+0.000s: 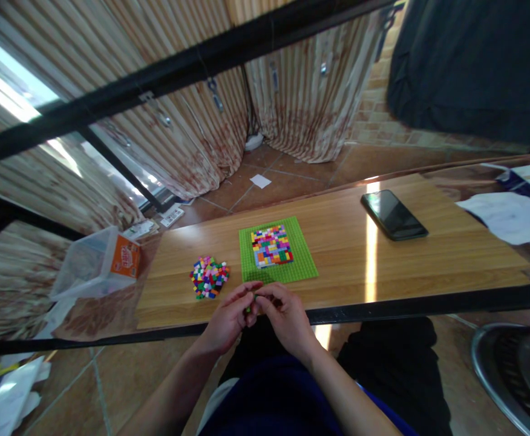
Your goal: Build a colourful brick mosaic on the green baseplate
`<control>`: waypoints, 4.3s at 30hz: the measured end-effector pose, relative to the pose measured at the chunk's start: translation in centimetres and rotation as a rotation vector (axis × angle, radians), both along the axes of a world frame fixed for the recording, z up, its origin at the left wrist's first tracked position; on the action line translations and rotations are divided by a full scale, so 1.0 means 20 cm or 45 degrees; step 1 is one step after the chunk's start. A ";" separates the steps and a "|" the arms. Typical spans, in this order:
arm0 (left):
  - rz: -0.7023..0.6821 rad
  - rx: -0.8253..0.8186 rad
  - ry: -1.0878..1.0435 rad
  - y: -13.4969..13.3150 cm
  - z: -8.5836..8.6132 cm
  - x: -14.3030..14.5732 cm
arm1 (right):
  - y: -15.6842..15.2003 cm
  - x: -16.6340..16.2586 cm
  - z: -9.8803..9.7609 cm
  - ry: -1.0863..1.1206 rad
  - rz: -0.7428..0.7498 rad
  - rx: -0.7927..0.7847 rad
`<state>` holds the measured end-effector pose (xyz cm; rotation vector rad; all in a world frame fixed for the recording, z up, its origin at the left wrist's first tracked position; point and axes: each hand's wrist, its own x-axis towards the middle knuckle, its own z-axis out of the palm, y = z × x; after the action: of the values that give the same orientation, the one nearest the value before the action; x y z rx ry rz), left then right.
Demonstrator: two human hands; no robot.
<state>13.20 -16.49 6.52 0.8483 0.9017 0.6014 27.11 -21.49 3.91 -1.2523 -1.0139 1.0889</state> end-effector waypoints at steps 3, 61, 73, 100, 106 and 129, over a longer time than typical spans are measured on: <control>-0.028 0.244 0.148 -0.01 0.00 0.00 | 0.01 0.00 0.00 0.155 -0.095 -0.093; -0.071 2.162 1.314 0.49 -0.14 0.34 | 0.03 0.51 -0.11 -0.238 -0.556 -0.239; -0.044 2.132 1.299 0.50 -0.13 0.35 | 0.07 0.54 -0.08 -0.361 -0.481 -0.238; -0.362 2.183 1.533 0.43 -0.13 0.34 | 0.08 0.49 -0.18 -1.106 -0.509 -0.022; -0.220 1.985 1.439 0.40 -0.08 0.32 | 0.08 0.48 -0.17 -1.129 -0.510 -0.001; 0.305 0.148 0.044 0.27 0.06 0.11 | 0.09 0.50 -0.22 -1.241 -0.570 0.124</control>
<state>15.34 -11.09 7.77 0.8629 1.0157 0.8561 37.13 -19.76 -0.51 -1.8587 -1.3603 0.0252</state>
